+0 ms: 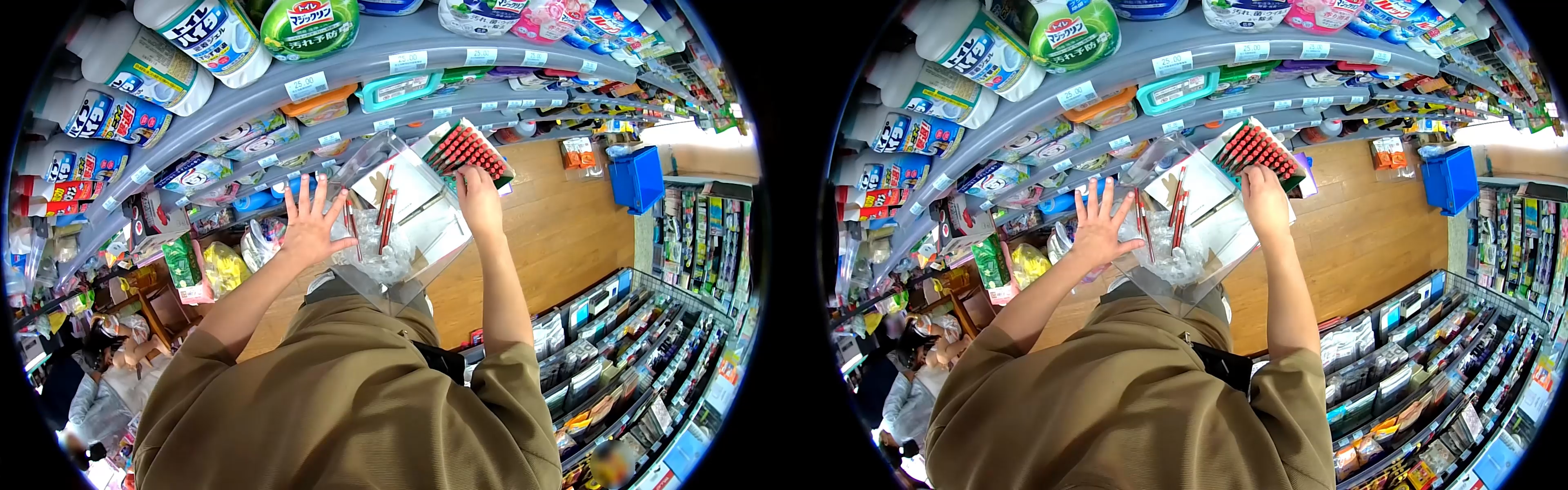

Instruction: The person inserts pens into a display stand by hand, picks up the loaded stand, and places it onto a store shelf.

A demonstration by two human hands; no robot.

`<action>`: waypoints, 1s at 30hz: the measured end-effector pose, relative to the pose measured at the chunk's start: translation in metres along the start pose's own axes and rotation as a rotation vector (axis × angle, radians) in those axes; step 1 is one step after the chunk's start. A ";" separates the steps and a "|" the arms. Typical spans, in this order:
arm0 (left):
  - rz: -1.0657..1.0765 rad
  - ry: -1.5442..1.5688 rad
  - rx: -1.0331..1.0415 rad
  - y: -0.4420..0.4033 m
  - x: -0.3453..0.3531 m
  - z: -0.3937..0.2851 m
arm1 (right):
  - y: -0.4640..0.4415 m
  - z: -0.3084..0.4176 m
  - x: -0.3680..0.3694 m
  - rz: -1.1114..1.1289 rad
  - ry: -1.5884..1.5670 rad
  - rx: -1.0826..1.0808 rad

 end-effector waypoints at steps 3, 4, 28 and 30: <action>-0.018 -0.001 0.009 0.000 0.000 0.000 | 0.001 0.003 0.000 -0.025 0.014 -0.039; -0.022 -0.003 0.012 0.000 0.000 0.000 | 0.001 0.003 -0.002 -0.051 0.007 -0.050; -0.053 -0.001 0.013 0.001 -0.006 -0.001 | 0.006 0.015 -0.002 -0.088 0.183 -0.092; -0.047 -0.001 0.010 0.000 -0.006 -0.001 | 0.005 0.008 0.002 -0.038 0.191 -0.036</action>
Point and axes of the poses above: each hand's wrist, its own y-axis away from the middle knuckle, its own x-axis out of the palm, z = x × y, the point moved 10 cm from there along -y, towards the middle knuckle, and after that the axes turned 12 degrees about x, right-handed, at the moved point
